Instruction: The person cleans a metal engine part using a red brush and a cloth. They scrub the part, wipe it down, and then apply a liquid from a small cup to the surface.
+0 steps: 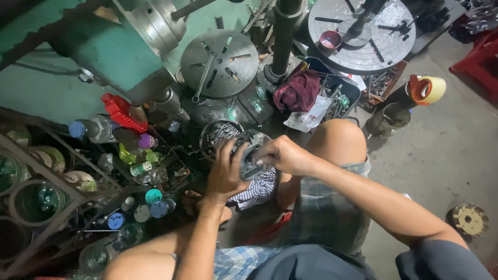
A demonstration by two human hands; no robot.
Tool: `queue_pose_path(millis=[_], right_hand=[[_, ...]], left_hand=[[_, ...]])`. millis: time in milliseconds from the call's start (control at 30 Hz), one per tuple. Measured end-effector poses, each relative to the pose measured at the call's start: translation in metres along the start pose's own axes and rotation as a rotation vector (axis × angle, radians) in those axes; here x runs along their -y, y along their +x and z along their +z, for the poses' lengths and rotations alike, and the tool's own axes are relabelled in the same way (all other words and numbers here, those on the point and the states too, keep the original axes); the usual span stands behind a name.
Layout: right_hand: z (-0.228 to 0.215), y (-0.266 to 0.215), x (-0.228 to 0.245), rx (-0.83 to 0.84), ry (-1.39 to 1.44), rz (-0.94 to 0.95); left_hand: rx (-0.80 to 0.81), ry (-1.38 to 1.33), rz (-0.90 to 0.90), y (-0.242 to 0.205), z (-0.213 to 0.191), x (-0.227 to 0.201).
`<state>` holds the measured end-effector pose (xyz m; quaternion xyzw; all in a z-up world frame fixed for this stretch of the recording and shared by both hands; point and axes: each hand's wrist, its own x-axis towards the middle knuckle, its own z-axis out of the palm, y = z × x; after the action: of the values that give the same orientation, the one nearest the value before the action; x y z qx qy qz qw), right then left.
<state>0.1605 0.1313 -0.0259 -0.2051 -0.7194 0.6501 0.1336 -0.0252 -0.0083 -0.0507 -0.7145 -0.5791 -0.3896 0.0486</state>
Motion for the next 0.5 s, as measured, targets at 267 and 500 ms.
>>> queue_pose_path(millis=[267,500], right_hand=[[0.026,-0.005,-0.020,-0.150,0.258,0.095],[0.000,0.000,-0.010,0.131,-0.508,-0.297]], left_hand=[[-0.059,-0.040,-0.117,-0.004,0.015,-0.009],[0.011,0.025,-0.047,-0.008,0.011,-0.001]])
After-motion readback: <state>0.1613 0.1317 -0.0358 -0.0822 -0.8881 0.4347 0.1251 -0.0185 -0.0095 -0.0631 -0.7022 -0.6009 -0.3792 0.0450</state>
